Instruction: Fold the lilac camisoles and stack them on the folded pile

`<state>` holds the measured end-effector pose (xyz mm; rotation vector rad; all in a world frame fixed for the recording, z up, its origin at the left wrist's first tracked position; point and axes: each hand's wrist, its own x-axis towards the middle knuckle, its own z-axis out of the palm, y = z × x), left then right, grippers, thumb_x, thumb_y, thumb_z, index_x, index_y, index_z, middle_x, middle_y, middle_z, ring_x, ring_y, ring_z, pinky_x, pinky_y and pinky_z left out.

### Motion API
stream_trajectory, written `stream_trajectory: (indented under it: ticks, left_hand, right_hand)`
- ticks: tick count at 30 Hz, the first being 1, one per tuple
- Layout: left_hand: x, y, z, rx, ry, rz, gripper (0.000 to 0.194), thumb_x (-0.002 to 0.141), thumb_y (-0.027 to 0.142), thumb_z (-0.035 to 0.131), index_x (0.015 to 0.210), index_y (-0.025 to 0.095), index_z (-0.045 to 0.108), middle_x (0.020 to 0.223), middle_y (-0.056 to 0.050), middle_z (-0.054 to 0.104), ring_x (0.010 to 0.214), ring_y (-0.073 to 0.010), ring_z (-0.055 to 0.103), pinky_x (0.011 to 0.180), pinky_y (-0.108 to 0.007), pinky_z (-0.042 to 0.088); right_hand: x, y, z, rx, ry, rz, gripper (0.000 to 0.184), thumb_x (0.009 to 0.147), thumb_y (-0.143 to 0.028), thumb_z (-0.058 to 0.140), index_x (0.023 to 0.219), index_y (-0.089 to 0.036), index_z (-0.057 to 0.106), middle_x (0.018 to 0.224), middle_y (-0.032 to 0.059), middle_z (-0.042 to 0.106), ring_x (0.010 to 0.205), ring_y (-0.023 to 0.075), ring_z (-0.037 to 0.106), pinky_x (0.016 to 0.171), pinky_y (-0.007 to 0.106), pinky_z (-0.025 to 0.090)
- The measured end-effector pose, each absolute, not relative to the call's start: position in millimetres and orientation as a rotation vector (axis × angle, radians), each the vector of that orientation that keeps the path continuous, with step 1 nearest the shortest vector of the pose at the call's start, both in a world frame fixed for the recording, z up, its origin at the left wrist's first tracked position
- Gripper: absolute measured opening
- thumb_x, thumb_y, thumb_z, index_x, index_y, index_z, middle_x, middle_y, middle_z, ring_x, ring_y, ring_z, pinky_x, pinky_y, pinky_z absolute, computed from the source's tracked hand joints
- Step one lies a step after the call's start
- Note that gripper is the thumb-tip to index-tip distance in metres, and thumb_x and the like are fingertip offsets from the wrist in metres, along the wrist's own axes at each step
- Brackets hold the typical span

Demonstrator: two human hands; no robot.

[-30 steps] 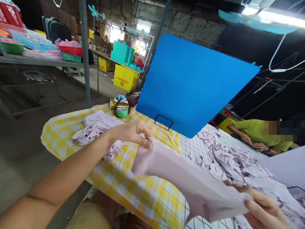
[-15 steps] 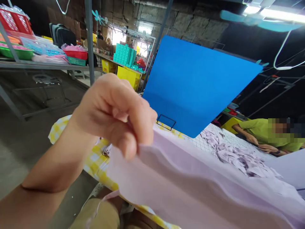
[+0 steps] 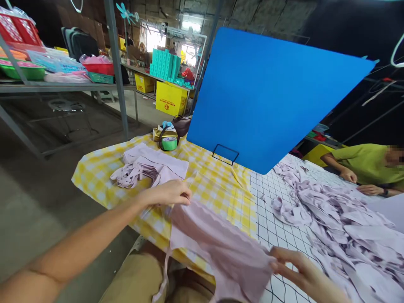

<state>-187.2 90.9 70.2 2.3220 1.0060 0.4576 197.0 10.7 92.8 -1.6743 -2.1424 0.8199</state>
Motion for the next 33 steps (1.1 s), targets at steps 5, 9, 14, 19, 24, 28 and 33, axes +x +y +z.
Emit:
stream_trajectory:
  ticks: [5,9,14,19,24,28,33]
  left_hand:
    - [-157,119,12,2.271,1.228,0.369,0.008,0.074,0.016,0.059,0.071,0.016,0.067,0.069,-0.002,0.065,0.067,-0.0144,0.058,0.059,-0.021,0.037]
    - [-144,144,1,2.226,1.323,0.446,0.013,0.078,0.019,0.054,0.080,0.015,0.067,0.079,-0.003,0.067,0.074,-0.0161,0.061,0.066,-0.023,0.042]
    - [-125,155,-20,2.183,1.530,0.562,0.037,0.077,0.008,0.049,0.112,0.013,0.057,0.116,-0.011,0.056,0.104,-0.0209,0.054,0.089,-0.031,0.042]
    - [-118,120,-38,2.312,1.623,0.571,0.058,0.080,0.019,0.052,0.136,0.015,0.034,0.143,-0.013,0.031,0.132,-0.0254,0.027,0.108,-0.041,0.025]
    - [-133,91,-39,2.507,1.332,0.239,0.051,0.088,0.036,0.043,0.136,0.024,0.033,0.148,-0.008,0.021,0.137,-0.0237,0.015,0.110,-0.047,0.014]
    - [-145,84,-40,2.523,1.400,0.160,0.052,0.090,0.035,0.038,0.139,0.021,0.028,0.149,-0.011,0.016,0.137,-0.0234,0.012,0.109,-0.050,0.013]
    - [-145,75,-48,2.483,1.526,0.132,0.057,0.089,0.036,0.039,0.140,0.015,0.026,0.148,-0.015,0.014,0.137,-0.0270,0.013,0.108,-0.054,0.013]
  right_hand:
    - [176,43,54,-1.916,-2.197,0.937,0.032,0.077,-0.049,0.048,0.071,-0.021,0.063,0.062,0.0025,0.062,0.058,0.0186,0.055,0.054,0.029,0.042]
    - [189,64,42,-1.906,-2.156,0.855,0.033,0.078,-0.049,0.044,0.064,-0.022,0.056,0.059,0.0002,0.057,0.056,0.0163,0.050,0.053,0.027,0.038]
    - [187,85,13,-2.021,-2.056,0.531,0.027,0.078,-0.041,0.041,0.073,-0.021,0.058,0.071,0.0043,0.063,0.061,0.0189,0.055,0.058,0.030,0.044]
    - [157,72,-30,-2.008,-1.988,-0.065,0.042,0.084,-0.033,0.032,0.115,-0.013,0.053,0.122,0.0180,0.052,0.104,0.0306,0.052,0.081,0.044,0.042]
    - [140,44,-58,-2.008,-2.242,-0.080,0.052,0.090,-0.043,0.022,0.135,-0.024,0.040,0.140,0.0051,0.040,0.131,0.0245,0.030,0.100,0.047,0.028]
    - [160,31,-66,-2.172,-2.144,-0.048,0.055,0.089,-0.045,0.019,0.138,-0.026,0.035,0.143,0.0037,0.036,0.134,0.0230,0.024,0.102,0.049,0.022]
    - [167,6,-58,-2.229,-1.849,-0.029,0.058,0.088,-0.047,0.017,0.130,-0.018,0.044,0.137,0.0120,0.042,0.128,0.0263,0.033,0.099,0.049,0.026]
